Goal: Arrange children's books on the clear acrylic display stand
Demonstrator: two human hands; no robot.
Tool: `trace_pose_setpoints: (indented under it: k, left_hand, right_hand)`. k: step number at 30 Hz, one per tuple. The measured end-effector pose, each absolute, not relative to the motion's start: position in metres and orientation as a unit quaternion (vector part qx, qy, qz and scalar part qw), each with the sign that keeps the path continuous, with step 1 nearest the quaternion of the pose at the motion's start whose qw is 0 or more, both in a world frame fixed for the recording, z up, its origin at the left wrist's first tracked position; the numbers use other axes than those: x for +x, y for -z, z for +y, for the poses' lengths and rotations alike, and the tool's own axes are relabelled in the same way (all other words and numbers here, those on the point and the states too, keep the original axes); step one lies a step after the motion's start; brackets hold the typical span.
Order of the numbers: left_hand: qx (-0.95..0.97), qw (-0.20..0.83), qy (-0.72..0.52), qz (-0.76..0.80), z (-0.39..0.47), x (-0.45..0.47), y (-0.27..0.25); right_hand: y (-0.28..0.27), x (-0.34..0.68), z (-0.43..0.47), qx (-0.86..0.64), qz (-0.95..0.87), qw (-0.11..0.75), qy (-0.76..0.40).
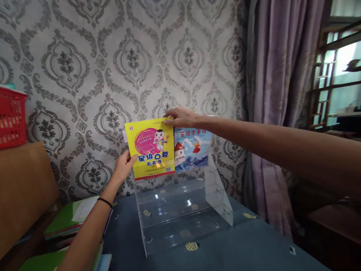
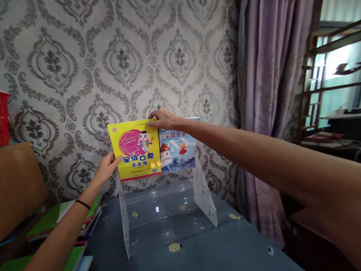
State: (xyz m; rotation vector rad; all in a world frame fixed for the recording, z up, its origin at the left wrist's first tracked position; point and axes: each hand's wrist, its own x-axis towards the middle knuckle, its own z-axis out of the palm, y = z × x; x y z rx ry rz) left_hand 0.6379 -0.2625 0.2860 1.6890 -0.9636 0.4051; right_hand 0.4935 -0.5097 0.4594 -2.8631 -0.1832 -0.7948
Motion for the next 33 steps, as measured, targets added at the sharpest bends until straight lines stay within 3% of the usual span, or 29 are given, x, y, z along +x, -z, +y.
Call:
trace_pose_setpoints:
  k: [6, 11, 18, 26, 33]
  left_hand:
    - [0.691, 0.568, -0.161, -0.418, -0.267, 0.637, -0.287]
    - [0.676, 0.594, -0.152, -0.408, -0.271, 0.637, -0.286]
    - [0.654, 0.624, -0.145, -0.404, -0.276, 0.633, -0.287]
    - [0.644, 0.64, -0.129, -0.399, -0.279, 0.623, -0.292]
    - [0.646, 0.65, -0.125, -0.38, -0.279, 0.618, -0.292]
  right_hand:
    - [-0.459, 0.491, -0.515, -0.946, -0.092, 0.127, 0.284]
    - [-0.458, 0.49, -0.522, -0.934, -0.099, 0.087, 0.332]
    - [-0.455, 0.495, -0.535, -0.913, -0.106, 0.178, 0.35]
    - [-0.447, 0.494, -0.542, -0.899, -0.113, 0.198, 0.375]
    - [-0.43, 0.48, -0.541, -0.834, -0.133, 0.14, 0.517]
